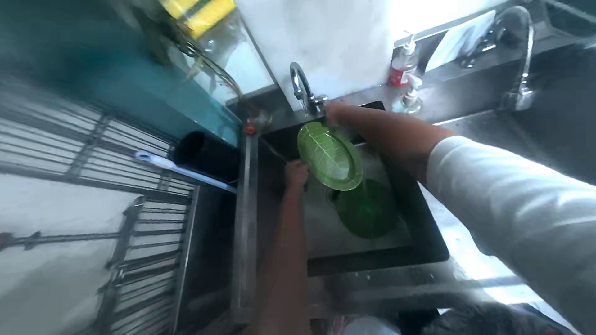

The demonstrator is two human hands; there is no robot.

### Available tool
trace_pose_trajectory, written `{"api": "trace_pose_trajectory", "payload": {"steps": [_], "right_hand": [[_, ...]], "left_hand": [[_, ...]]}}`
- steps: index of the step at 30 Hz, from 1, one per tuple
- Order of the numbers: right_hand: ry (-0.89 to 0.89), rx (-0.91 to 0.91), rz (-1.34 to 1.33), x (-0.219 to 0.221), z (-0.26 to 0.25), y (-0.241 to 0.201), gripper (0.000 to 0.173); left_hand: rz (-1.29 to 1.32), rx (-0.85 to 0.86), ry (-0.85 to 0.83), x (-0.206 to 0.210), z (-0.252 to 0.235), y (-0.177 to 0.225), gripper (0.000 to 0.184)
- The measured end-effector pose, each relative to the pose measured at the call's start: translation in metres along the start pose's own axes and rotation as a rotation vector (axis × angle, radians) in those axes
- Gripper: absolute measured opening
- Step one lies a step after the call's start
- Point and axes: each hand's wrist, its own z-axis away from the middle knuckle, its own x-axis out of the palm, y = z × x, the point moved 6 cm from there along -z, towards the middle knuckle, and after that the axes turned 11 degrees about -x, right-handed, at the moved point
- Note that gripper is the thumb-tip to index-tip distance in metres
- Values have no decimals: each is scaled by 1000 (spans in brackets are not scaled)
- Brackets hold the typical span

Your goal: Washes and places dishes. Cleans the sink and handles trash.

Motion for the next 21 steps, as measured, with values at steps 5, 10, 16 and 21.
{"api": "trace_pose_trajectory", "payload": {"steps": [5, 10, 16, 21], "right_hand": [[305, -36, -460, -13, -1, -21, 30], [214, -211, -642, -8, -16, -69, 31], [201, -31, -428, -24, 16, -32, 34], [218, 155, -382, -23, 46, 26, 30]], "left_hand": [[44, 15, -18, 18, -15, -1, 31], [112, -2, -28, 31, -7, 8, 32], [187, -33, -54, 37, -10, 8, 38], [200, -22, -100, 39, -16, -4, 30]]}}
